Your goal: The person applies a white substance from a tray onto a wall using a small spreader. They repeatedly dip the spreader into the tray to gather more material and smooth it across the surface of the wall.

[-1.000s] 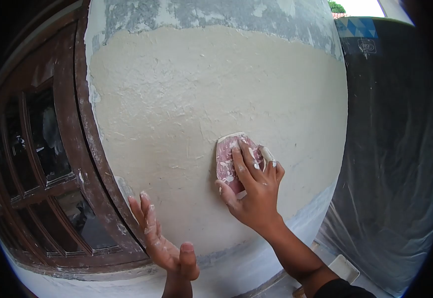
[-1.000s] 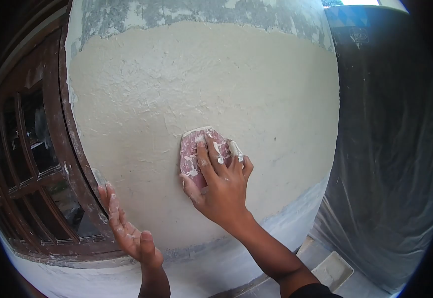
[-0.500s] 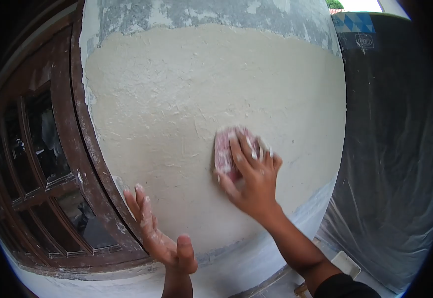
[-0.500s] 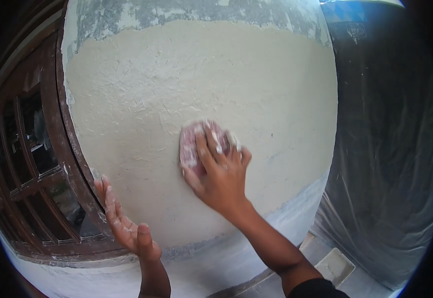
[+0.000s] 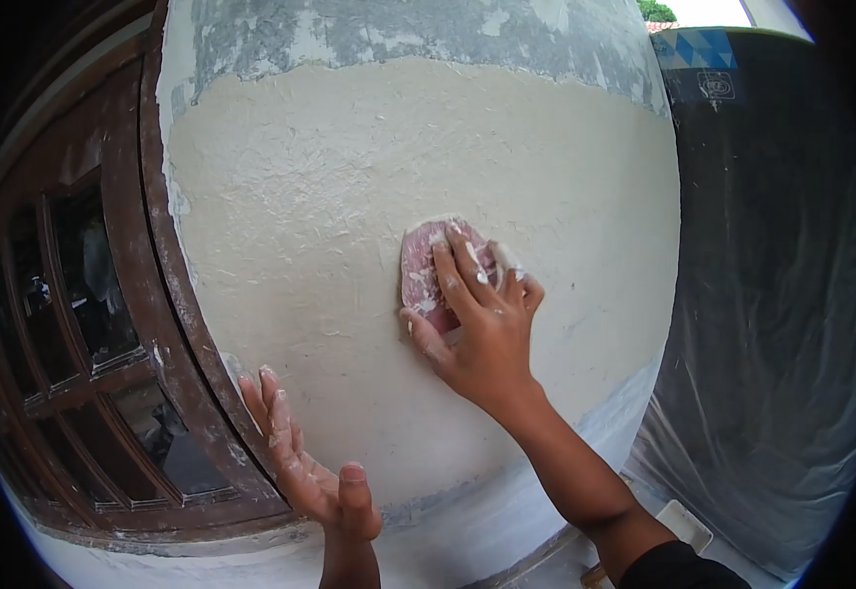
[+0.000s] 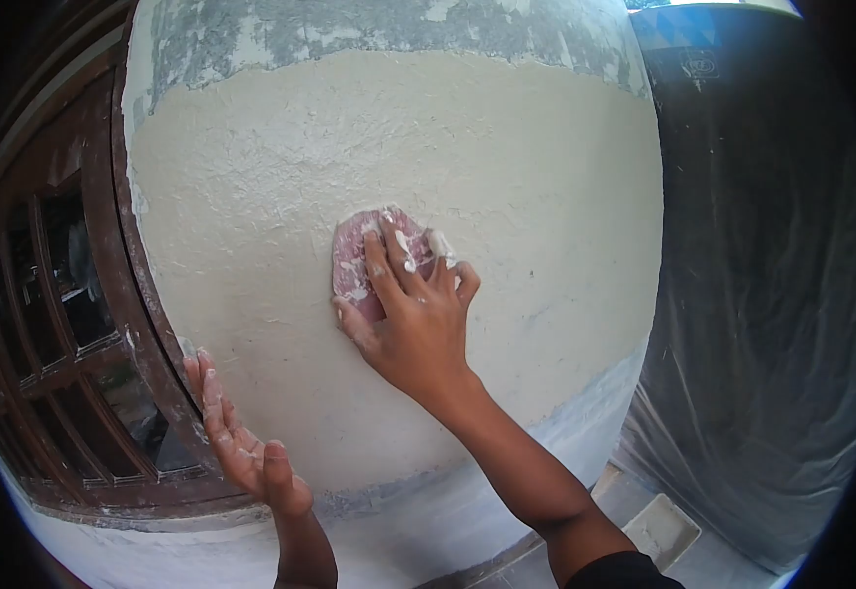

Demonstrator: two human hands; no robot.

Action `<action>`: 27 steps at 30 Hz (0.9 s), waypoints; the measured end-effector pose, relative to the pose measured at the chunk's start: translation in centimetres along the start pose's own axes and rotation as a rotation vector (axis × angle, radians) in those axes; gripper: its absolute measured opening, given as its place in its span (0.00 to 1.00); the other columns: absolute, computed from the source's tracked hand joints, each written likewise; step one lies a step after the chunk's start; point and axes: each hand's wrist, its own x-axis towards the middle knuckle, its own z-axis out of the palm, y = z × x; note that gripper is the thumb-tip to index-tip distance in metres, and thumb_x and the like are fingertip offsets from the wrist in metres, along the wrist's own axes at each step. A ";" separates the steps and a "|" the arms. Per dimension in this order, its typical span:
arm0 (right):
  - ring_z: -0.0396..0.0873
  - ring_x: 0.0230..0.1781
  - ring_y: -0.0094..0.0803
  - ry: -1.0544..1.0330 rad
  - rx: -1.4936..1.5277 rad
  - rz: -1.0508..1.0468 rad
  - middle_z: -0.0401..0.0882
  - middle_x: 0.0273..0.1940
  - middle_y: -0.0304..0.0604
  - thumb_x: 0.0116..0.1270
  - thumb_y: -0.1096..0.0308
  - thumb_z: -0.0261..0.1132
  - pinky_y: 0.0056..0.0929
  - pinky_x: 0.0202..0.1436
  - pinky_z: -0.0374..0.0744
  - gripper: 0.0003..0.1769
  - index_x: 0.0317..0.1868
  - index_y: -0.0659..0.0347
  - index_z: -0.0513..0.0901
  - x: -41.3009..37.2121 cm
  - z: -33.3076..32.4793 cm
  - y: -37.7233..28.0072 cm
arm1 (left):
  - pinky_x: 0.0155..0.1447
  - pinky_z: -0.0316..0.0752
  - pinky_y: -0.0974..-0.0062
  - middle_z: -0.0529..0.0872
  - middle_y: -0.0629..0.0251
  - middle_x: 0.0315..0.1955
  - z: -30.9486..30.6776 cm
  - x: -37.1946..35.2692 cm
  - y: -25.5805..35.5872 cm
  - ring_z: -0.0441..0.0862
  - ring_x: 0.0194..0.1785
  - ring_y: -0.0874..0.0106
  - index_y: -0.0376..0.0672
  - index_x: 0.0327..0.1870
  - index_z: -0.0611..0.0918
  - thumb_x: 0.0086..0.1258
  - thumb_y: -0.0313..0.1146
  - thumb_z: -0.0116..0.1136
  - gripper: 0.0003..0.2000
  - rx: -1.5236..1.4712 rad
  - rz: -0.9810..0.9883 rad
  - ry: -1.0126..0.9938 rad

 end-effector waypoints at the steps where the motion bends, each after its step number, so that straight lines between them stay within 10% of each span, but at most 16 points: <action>1: 0.70 0.66 0.61 0.001 0.003 0.003 0.78 0.68 0.49 0.55 0.52 0.78 0.52 0.65 0.57 0.37 0.64 0.59 0.82 -0.8 -0.4 -0.2 | 0.82 0.44 0.43 0.50 0.34 0.79 -0.2 -0.2 0.1 0.46 0.84 0.45 0.29 0.76 0.59 0.72 0.54 0.53 0.41 0.003 0.001 -0.002; 27: 0.69 0.66 0.59 0.009 0.034 0.001 0.79 0.67 0.48 0.52 0.54 0.78 0.51 0.64 0.56 0.42 0.69 0.57 0.78 -2.1 0.7 -2.5 | 0.82 0.46 0.44 0.48 0.34 0.80 -0.5 -0.9 -0.2 0.50 0.83 0.45 0.29 0.76 0.61 0.74 0.51 0.53 0.39 -0.052 0.068 0.013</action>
